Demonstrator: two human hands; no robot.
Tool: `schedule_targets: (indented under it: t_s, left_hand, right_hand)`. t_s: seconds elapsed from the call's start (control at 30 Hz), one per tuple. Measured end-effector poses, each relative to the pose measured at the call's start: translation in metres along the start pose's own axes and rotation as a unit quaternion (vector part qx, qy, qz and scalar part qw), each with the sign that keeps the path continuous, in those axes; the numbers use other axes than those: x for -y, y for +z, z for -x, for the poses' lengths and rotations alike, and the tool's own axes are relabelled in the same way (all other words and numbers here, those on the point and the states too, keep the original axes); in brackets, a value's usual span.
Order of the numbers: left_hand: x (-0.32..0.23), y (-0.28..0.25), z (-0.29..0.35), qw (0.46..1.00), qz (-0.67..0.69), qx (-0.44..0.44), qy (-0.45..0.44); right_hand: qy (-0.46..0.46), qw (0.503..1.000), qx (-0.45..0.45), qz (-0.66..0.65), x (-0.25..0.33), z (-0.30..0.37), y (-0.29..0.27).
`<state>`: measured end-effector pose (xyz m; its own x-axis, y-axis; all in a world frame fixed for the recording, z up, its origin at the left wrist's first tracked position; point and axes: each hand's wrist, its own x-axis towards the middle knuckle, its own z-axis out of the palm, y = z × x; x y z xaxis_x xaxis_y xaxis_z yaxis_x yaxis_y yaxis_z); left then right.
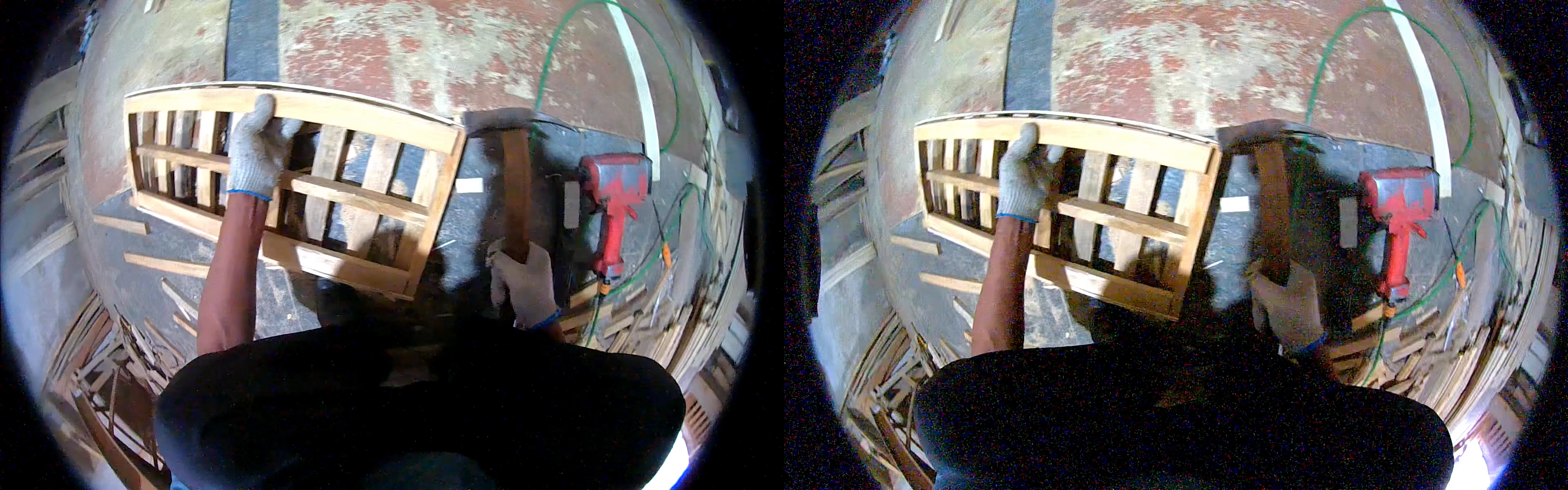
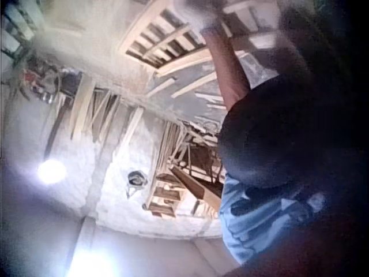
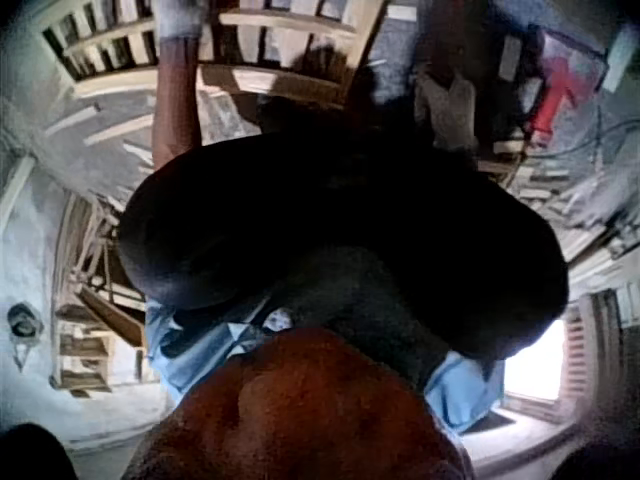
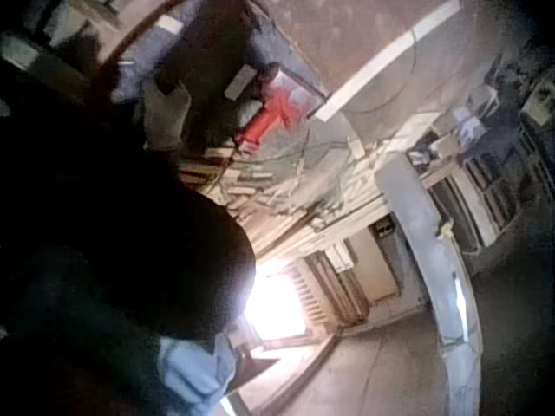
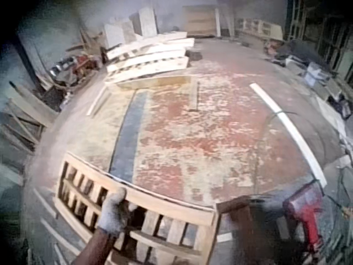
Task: The person assembles a wooden frame by placing small wooden slats into a larger frame structure. They use a hammer to tap the slats into place and a nail gun to secure them. The person also uses a tape measure to check dimensions on a workbench.
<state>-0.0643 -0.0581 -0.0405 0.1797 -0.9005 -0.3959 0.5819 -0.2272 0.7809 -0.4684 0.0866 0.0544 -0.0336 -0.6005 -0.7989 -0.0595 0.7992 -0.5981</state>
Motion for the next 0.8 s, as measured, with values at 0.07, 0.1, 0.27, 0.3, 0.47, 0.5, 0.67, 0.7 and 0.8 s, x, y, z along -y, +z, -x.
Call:
schedule_targets:
  t_s: [0.07, 0.1, 0.27, 0.3, 0.47, 0.5, 0.67, 0.7, 0.8]
  left_hand:
    - [0.000, 0.003, 0.001, 0.999, -0.008, -0.028, 0.020]
    - [0.000, 0.001, 0.001, 1.000, 0.009, -0.027, 0.014]
    - [-0.002, 0.012, 0.002, 0.997, -0.025, -0.077, 0.014]
    - [-0.004, 0.014, 0.004, 0.996, -0.032, -0.082, 0.015]
    - [-0.005, 0.018, 0.001, 0.997, -0.032, -0.070, 0.013]
    - [-0.005, 0.015, -0.002, 0.998, -0.034, -0.060, 0.009]
    - [-0.006, 0.007, -0.006, 0.998, -0.055, -0.040, 0.006]
    - [-0.007, 0.004, -0.005, 0.998, -0.051, -0.044, 0.002]
    - [-0.009, 0.001, -0.005, 0.997, -0.065, -0.022, -0.020]
  right_hand:
    - [-0.031, 0.999, 0.031, -0.006, -0.011, -0.004, -0.007]
    - [-0.029, 0.999, 0.033, -0.002, -0.011, -0.004, -0.009]
    - [-0.009, 0.999, 0.037, 0.029, -0.002, 0.003, -0.010]
    - [-0.014, 0.999, 0.039, 0.032, -0.003, 0.003, -0.011]
    - [-0.009, 0.997, 0.054, 0.048, -0.013, -0.003, -0.010]
    - [-0.015, 0.998, 0.051, 0.042, -0.014, -0.004, -0.011]
    - [-0.021, 0.998, 0.047, 0.028, -0.020, -0.006, -0.004]
    - [-0.016, 0.998, 0.054, 0.028, -0.020, -0.006, -0.002]
    - [-0.007, 0.998, 0.054, 0.039, -0.015, -0.005, -0.001]
